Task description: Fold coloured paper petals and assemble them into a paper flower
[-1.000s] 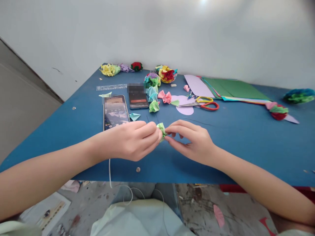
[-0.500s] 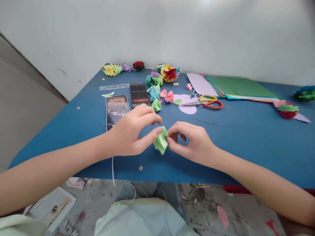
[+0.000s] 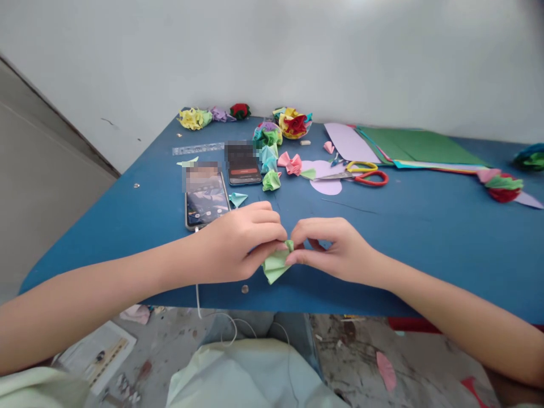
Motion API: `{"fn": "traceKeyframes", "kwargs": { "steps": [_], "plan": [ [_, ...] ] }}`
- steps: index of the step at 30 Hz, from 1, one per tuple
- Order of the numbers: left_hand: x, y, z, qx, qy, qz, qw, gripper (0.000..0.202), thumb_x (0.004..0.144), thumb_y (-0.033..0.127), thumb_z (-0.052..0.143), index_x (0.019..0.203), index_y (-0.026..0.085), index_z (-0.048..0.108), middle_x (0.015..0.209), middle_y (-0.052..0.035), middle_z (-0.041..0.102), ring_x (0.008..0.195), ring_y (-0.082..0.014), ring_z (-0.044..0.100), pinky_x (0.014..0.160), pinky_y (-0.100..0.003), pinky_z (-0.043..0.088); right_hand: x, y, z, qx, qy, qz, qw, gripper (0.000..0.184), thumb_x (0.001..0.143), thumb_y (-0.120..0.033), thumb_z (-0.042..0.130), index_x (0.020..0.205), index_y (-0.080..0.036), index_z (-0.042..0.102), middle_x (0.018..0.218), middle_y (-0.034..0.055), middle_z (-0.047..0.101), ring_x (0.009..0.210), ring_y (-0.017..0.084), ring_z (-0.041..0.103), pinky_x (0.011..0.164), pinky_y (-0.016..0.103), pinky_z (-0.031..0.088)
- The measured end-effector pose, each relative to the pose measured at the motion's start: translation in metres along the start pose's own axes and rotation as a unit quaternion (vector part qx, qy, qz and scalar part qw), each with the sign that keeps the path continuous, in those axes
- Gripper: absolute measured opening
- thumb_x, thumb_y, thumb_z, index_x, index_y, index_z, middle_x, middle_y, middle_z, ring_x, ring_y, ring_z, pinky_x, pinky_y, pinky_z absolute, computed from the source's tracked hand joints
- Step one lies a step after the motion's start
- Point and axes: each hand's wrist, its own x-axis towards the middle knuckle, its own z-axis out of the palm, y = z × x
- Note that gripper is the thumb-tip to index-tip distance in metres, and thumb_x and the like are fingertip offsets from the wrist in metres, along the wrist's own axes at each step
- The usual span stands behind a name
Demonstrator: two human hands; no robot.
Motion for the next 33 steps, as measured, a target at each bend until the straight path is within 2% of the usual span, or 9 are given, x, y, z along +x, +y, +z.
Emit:
{"fn": "traceKeyframes", "kwargs": {
  "steps": [5,12,16,19,24,30,33],
  "plan": [
    [-0.002,0.0,0.002,0.058,0.001,-0.01,0.998,0.021,0.088,0.018,0.039,0.076,0.014,0.055,0.067,-0.0045,0.05,0.066,-0.0143,0.041,0.062,-0.028,0.037,0.001,0.0,-0.001,0.009,-0.004,0.001,1.0,0.014,0.083,-0.026,0.056,0.074,-0.015,0.061,0.068,0.0004,0.06,0.061,0.008,0.049,0.059,0.02,0.041],
    [-0.001,0.005,0.004,0.069,-0.002,-0.02,0.997,0.024,0.088,0.02,0.038,0.072,0.013,0.054,0.065,-0.0037,0.047,0.065,-0.0141,0.039,0.062,-0.027,0.036,-0.007,-0.004,0.004,-0.074,0.007,-0.05,0.996,0.014,0.087,-0.017,0.046,0.087,-0.015,0.06,0.077,0.0034,0.06,0.066,0.009,0.051,0.061,0.021,0.042],
    [-0.001,0.007,0.003,0.057,-0.027,-0.033,0.997,0.02,0.087,0.018,0.037,0.08,0.012,0.055,0.07,-0.0053,0.05,0.068,-0.0152,0.042,0.064,-0.028,0.037,-0.01,-0.003,0.009,-0.151,0.011,-0.071,0.986,0.015,0.087,-0.018,0.044,0.088,-0.015,0.058,0.077,0.0047,0.058,0.066,0.011,0.05,0.06,0.024,0.042],
    [-0.002,0.006,0.006,0.049,-0.015,-0.024,0.998,0.019,0.087,0.017,0.038,0.082,0.012,0.056,0.07,-0.0053,0.051,0.068,-0.015,0.043,0.064,-0.027,0.038,-0.011,0.0,0.01,-0.184,0.02,-0.074,0.98,0.015,0.088,-0.019,0.044,0.092,-0.016,0.057,0.081,0.0058,0.059,0.068,0.013,0.051,0.062,0.025,0.043],
    [-0.003,0.004,0.009,0.026,0.023,-0.036,0.999,0.016,0.086,0.017,0.042,0.082,0.013,0.056,0.072,-0.0048,0.054,0.069,-0.0141,0.043,0.067,-0.027,0.039,-0.011,0.003,0.01,-0.158,0.039,-0.06,0.985,0.015,0.087,-0.017,0.047,0.097,-0.018,0.057,0.084,0.0043,0.06,0.072,0.012,0.053,0.065,0.024,0.044],
    [0.0,0.006,0.005,-0.054,0.019,-0.094,0.994,0.011,0.082,0.012,0.046,0.081,0.014,0.056,0.071,-0.0021,0.056,0.069,-0.0117,0.047,0.066,-0.024,0.039,-0.008,0.003,0.011,-0.128,0.061,-0.047,0.989,0.013,0.086,-0.017,0.047,0.093,-0.017,0.058,0.082,0.004,0.06,0.071,0.011,0.054,0.066,0.024,0.045],
    [0.0,0.005,0.006,-0.034,0.037,-0.083,0.995,0.012,0.081,0.012,0.046,0.077,0.014,0.056,0.068,-0.0022,0.056,0.067,-0.012,0.046,0.063,-0.024,0.039,-0.009,0.002,0.011,-0.154,0.05,-0.052,0.985,0.017,0.087,-0.017,0.045,0.098,-0.017,0.057,0.087,0.0058,0.06,0.074,0.013,0.054,0.066,0.026,0.045]
  ]
}}
